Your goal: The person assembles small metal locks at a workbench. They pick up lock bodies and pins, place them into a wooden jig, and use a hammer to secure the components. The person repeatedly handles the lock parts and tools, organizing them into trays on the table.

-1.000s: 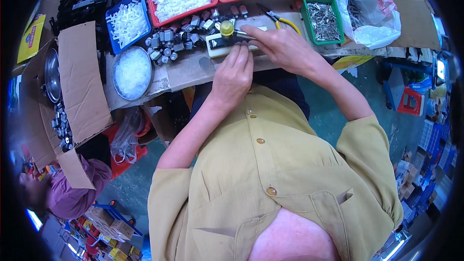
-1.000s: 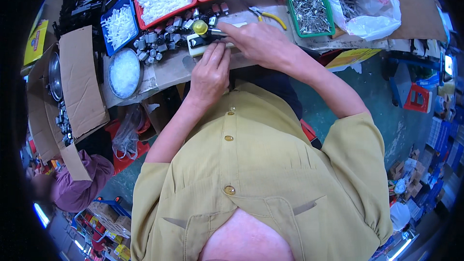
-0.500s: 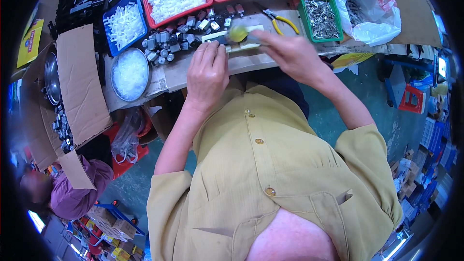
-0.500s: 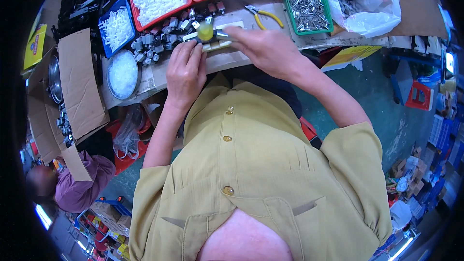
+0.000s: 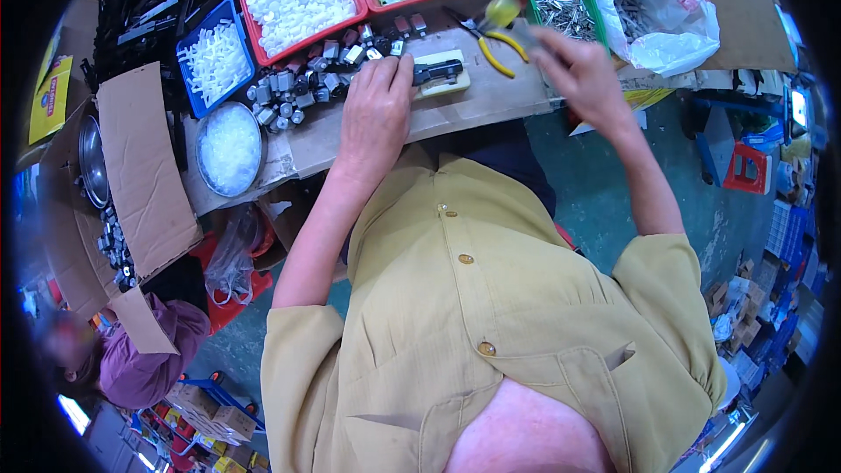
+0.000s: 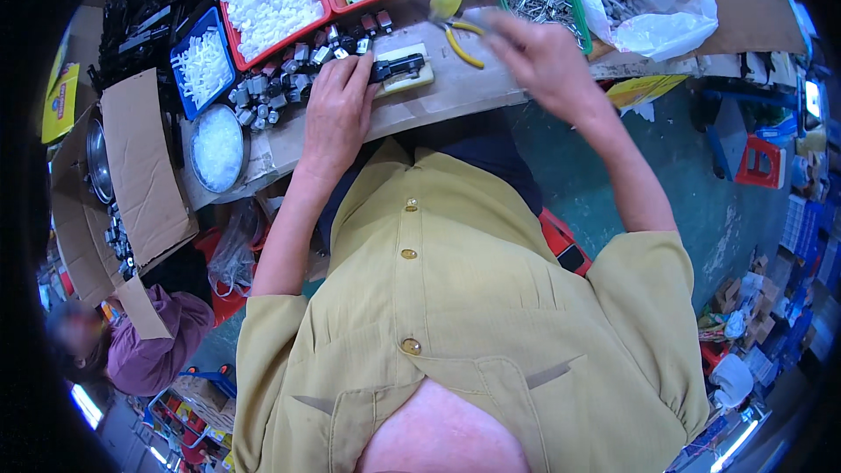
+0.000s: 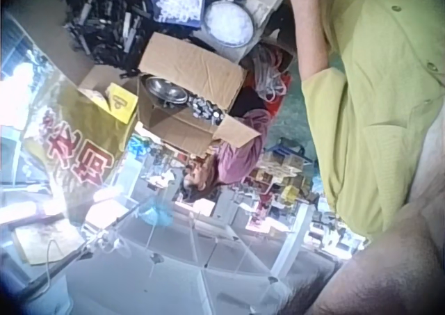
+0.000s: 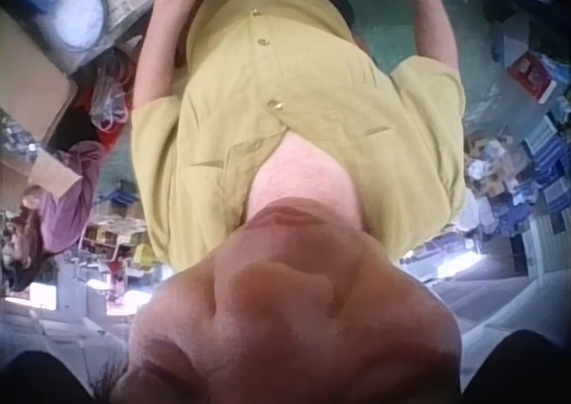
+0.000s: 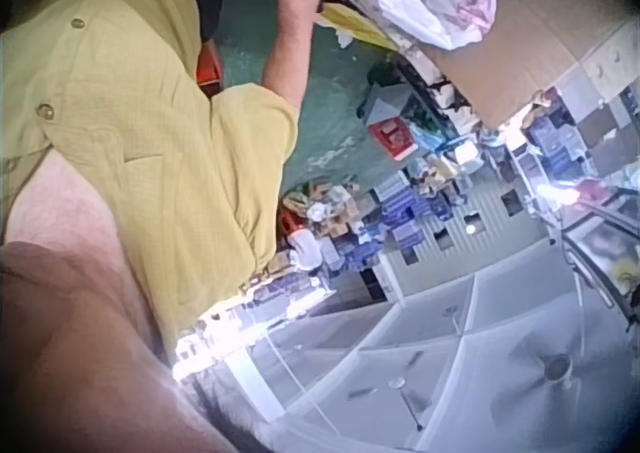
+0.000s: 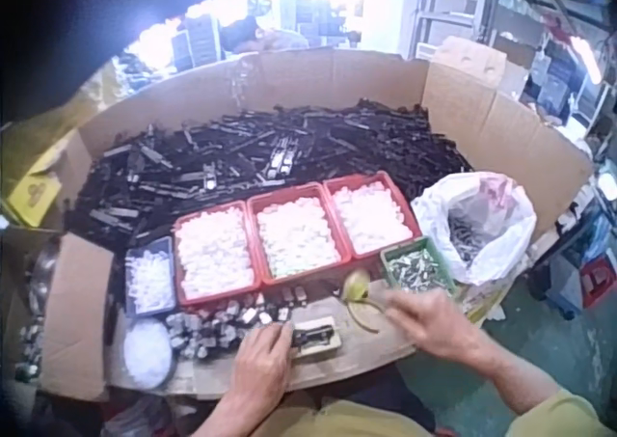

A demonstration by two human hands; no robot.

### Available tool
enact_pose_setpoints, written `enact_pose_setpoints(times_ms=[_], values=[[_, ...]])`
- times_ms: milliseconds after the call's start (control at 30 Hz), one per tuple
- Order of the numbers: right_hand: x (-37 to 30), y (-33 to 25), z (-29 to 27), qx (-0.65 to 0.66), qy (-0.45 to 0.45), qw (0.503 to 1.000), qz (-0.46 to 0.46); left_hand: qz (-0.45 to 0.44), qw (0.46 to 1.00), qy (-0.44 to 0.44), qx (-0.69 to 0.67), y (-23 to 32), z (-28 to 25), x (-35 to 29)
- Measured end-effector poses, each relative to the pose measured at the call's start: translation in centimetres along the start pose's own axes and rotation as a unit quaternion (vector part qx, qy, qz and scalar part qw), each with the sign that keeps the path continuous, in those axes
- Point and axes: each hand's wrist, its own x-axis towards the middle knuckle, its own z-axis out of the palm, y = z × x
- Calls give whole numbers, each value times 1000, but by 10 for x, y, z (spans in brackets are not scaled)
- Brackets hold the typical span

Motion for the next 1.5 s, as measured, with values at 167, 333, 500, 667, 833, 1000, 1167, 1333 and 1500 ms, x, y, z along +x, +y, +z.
enact_pose_setpoints(times_ms=[167,333,500,667,833,1000,1167,1333,1500], values=[[61,52,-38,-143,85,986,29,18,999,-29,0,-3,-5,11],[97,107,-35,-233,107,966,-25,-79,975,29,-206,0,-29,19],[93,117,-29,-200,111,972,-57,-212,848,42,-484,-9,-37,21],[80,89,-33,-163,133,975,-70,-120,777,159,-597,7,-46,30],[41,29,-2,-138,49,975,-170,-153,886,190,-394,-16,13,-12],[18,12,45,-186,-113,973,-77,-98,866,279,-404,8,5,-10],[19,16,60,-210,-55,970,-113,-211,875,199,-387,5,4,-19],[29,3,57,-285,-76,952,-84,-246,877,146,-385,12,-16,-9],[25,11,51,-210,-6,973,-92,-248,901,104,-341,13,-21,-8]])
